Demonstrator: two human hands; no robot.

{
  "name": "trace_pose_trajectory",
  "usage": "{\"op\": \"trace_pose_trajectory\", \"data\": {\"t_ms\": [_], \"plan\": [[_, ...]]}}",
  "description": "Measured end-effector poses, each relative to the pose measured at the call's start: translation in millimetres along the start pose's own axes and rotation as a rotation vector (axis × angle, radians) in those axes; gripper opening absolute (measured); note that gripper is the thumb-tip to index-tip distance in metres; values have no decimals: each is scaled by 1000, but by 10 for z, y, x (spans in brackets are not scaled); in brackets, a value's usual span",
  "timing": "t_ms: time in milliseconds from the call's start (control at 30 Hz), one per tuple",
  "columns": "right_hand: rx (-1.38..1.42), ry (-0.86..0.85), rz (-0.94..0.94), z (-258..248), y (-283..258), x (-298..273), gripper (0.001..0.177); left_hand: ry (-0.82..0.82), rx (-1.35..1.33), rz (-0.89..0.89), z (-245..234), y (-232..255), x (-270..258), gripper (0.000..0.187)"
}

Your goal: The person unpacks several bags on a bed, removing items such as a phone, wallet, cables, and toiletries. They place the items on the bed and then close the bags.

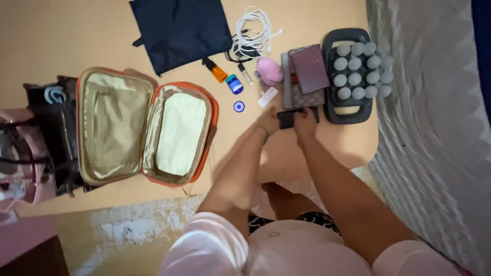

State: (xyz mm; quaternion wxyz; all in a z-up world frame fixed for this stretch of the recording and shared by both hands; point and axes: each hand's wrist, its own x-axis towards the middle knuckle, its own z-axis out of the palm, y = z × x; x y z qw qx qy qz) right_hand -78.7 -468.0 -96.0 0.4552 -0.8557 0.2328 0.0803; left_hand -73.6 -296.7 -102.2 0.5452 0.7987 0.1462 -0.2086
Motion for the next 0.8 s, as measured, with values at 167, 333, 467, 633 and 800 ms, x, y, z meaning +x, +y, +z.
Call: {"op": "trace_pose_trajectory", "data": {"t_ms": [167, 333, 467, 633, 800], "plan": [[-24, -299, -342, 281, -252, -553, 37, 518, -82, 86, -939, -529, -372, 33], [-72, -532, -403, 563, -902, -1059, 32, 797, 222, 92, -2402, -776, -1172, 37], [-2, -925, -83, 1038, -1323, -1602, 40, 852, 703, -124, -3290, -606, -1770, 55], [-342, -1084, -235, 1599, -1408, -2082, 53, 989, 797, -190, -4061, -466, -2474, 83], [-320, -998, -22, 1784, -1472, -2234, 59, 684, 675, -261, -4422, -565, -2396, 61]]}}
